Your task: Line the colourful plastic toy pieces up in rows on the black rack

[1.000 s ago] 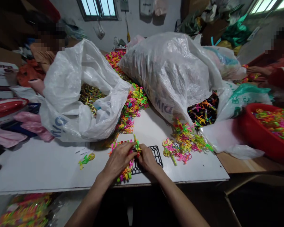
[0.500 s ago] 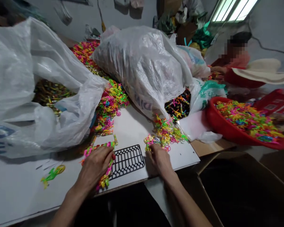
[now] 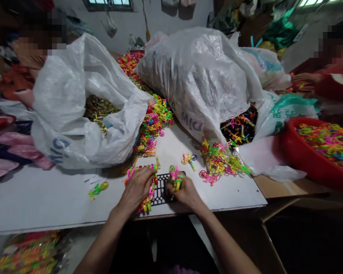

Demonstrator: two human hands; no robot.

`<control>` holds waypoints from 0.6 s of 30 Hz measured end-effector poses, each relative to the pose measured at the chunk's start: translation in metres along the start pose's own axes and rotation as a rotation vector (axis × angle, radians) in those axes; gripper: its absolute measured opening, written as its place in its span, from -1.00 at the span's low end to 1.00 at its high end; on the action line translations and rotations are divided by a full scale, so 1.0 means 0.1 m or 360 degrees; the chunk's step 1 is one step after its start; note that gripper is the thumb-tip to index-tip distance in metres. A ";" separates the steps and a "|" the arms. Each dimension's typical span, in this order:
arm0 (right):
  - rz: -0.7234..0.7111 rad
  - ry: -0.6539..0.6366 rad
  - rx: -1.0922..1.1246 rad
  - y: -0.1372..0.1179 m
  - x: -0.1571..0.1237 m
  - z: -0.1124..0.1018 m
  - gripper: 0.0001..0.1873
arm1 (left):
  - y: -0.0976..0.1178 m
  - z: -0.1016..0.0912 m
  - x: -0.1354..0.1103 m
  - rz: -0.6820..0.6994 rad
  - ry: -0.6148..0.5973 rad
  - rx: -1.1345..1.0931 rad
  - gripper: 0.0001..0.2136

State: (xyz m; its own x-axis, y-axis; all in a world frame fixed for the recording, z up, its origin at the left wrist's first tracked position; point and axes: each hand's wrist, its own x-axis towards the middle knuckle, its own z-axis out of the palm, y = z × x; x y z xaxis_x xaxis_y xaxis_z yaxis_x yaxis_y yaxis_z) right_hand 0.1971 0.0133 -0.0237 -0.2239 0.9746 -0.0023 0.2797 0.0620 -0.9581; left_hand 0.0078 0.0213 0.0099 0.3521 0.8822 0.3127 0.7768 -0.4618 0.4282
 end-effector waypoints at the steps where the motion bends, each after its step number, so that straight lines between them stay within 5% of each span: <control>1: 0.0024 -0.0058 0.0018 0.02 -0.05 0.13 -0.91 | 0.01 0.00 0.00 0.0006 -0.0005 0.0000 -0.83; 6: 0.0048 0.0020 -0.0066 0.16 -0.20 0.51 -0.96 | 0.01 0.02 0.01 0.0041 -0.0024 0.0021 -0.82; 12: -0.0272 0.0093 -0.0442 0.24 -0.31 0.59 -0.89 | 0.12 -0.12 -0.14 0.0098 0.0146 0.0125 -0.79; 18: -0.0269 0.0026 -0.0697 0.19 -0.41 0.59 -0.72 | 0.37 -0.11 -0.54 0.0323 0.0147 0.0231 -0.83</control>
State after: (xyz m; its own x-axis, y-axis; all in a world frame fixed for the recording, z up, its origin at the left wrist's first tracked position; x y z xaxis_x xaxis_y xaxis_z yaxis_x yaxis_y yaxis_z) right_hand 0.1568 -0.0385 -0.0584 -0.2864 0.9461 0.1509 0.6093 0.3015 -0.7334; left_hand 0.0123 -0.0446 0.0182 0.4641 0.7577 0.4589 0.7644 -0.6043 0.2248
